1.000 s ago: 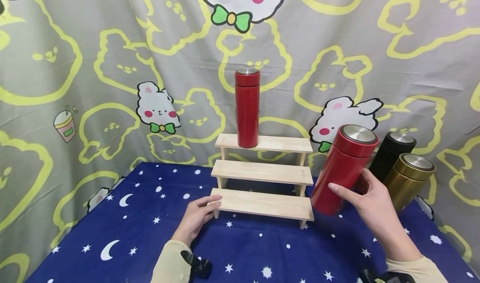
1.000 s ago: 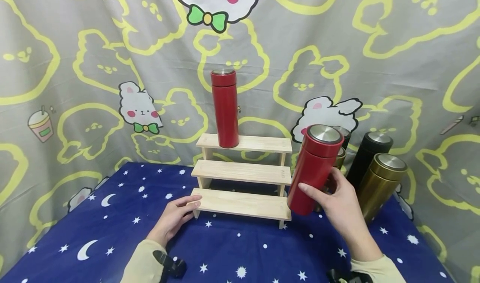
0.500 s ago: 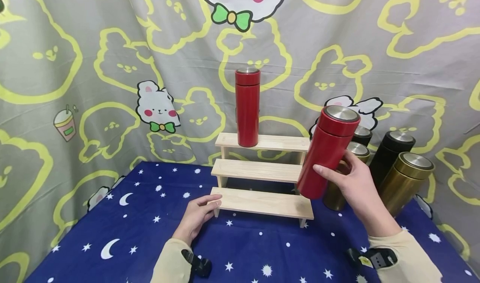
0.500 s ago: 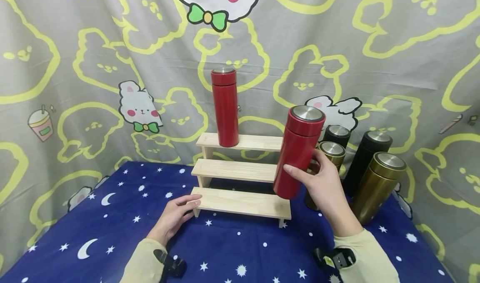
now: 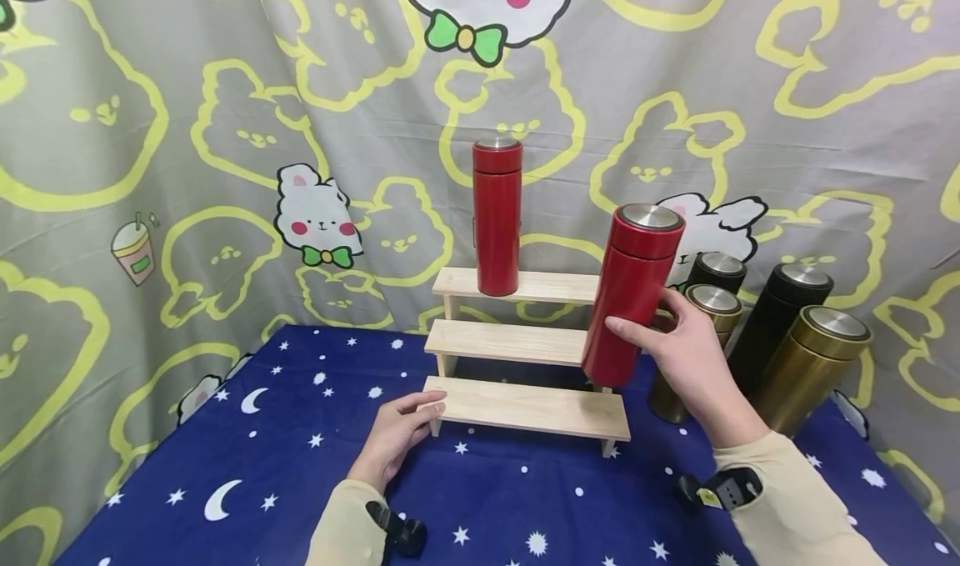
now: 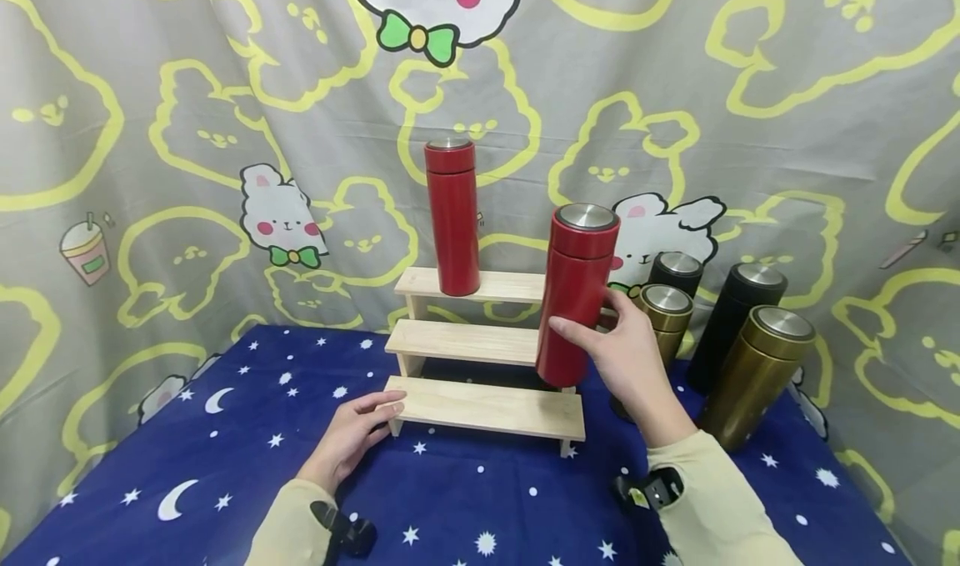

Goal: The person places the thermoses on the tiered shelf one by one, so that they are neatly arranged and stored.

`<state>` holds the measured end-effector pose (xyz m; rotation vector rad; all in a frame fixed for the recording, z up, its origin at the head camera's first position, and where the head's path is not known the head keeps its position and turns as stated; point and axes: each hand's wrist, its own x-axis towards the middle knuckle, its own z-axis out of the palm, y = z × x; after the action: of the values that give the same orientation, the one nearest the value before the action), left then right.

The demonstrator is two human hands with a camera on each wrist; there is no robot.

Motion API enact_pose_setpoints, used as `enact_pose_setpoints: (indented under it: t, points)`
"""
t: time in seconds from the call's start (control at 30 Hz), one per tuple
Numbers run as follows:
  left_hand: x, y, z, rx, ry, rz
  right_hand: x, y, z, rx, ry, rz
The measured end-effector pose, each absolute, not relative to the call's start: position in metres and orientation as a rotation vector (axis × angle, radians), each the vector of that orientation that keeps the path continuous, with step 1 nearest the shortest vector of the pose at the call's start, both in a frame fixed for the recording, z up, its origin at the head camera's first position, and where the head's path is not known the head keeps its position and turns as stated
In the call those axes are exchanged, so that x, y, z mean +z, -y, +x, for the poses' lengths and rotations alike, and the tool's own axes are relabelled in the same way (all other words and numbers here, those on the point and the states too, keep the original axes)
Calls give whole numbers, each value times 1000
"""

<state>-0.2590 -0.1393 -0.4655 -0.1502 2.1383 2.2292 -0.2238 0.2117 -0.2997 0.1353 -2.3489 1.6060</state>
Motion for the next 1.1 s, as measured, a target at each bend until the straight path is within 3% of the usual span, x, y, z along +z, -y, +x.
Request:
enact_pose_setpoints:
  t: [1.1]
  points:
    - [-463,139,-259,2192,-2147,-199,-268,-200,-262,1709,2267,100]
